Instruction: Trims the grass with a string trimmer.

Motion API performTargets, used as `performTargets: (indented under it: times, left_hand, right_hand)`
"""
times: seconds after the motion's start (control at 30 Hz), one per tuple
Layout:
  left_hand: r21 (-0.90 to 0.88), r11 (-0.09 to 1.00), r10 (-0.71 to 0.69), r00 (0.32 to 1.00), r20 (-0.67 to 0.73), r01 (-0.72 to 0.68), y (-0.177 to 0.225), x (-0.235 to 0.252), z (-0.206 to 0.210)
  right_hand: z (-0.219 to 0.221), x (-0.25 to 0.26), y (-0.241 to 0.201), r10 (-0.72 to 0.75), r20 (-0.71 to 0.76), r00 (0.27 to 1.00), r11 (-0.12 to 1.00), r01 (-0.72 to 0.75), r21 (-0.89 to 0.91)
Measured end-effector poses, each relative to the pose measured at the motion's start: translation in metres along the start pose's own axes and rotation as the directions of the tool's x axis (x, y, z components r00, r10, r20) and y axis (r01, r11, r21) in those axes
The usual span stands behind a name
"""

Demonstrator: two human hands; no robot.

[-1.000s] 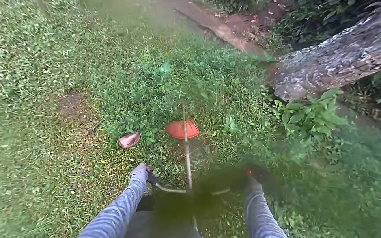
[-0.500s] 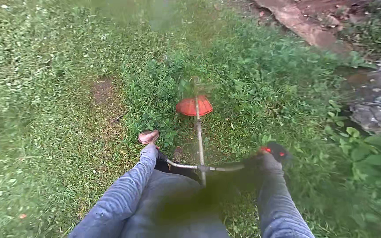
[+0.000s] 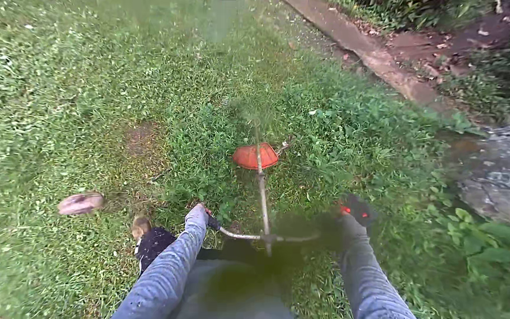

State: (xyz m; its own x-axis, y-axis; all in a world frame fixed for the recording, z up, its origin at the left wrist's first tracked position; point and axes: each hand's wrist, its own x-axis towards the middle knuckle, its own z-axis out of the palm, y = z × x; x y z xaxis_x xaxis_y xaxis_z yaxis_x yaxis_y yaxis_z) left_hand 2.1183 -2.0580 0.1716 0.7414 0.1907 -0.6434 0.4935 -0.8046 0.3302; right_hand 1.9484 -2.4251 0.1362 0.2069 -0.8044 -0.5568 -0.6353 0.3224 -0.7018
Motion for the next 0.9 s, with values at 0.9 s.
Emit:
performTargets:
  times: [0.9]
  left_hand:
    - [-0.202, 0.972, 0.008, 0.850, 0.526, 0.116, -0.419, 0.029, 0.033]
  right_hand:
    - [-0.053, -0.392, 0.302, 0.196, -0.311, 0.930, 0.949, -0.101, 0.298]
